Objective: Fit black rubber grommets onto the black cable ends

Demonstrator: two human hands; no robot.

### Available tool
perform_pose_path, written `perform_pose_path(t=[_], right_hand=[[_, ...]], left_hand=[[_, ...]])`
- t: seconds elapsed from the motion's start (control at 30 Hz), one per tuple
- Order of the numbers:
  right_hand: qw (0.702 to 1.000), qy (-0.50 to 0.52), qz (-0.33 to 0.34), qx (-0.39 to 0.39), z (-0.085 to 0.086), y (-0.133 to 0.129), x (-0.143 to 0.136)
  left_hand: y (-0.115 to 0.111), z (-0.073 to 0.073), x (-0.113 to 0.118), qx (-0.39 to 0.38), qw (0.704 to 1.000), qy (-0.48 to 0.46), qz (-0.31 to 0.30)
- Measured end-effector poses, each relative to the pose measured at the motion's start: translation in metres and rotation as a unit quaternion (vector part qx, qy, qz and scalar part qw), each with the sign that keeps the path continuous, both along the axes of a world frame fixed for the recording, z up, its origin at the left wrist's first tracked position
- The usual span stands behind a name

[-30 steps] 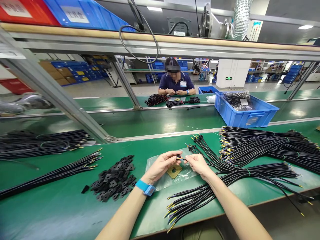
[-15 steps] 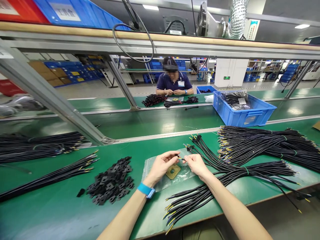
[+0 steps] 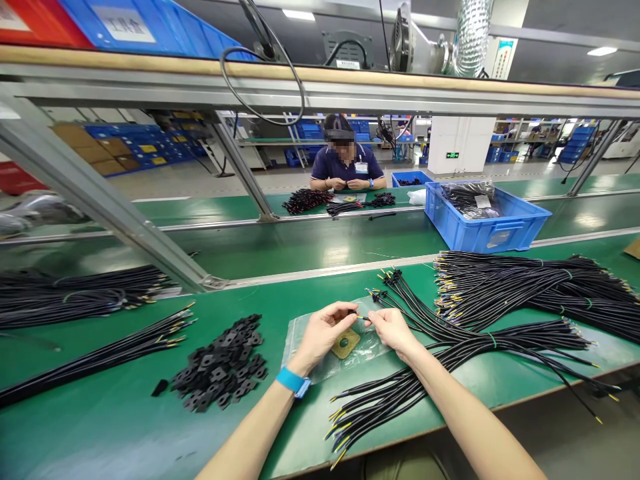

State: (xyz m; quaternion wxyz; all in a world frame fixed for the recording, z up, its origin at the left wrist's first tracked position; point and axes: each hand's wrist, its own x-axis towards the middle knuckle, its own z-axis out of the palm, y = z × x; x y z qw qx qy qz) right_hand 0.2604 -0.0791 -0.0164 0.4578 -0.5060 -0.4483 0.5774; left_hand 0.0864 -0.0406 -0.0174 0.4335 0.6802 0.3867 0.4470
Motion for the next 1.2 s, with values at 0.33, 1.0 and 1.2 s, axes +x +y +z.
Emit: perform_pose_path(t=[0.33, 1.0, 1.2], right_hand=[[0.988, -0.101, -0.045, 0.111, -0.013, 0.005, -0.001], [0.880, -0.328, -0.067, 0.338, -0.013, -0.011, 0.002], [0.829, -0.433, -0.052, 0.351, -0.011, -0.012, 0.002]], left_hand=[[-0.010, 0.003, 0.007, 0.193, 0.979, 0.064, -0.010], [-0.004, 0.006, -0.002, -0.219, 0.965, -0.100, -0.098], [-0.002, 0.004, -0.004, -0.217, 0.963, -0.132, -0.091]])
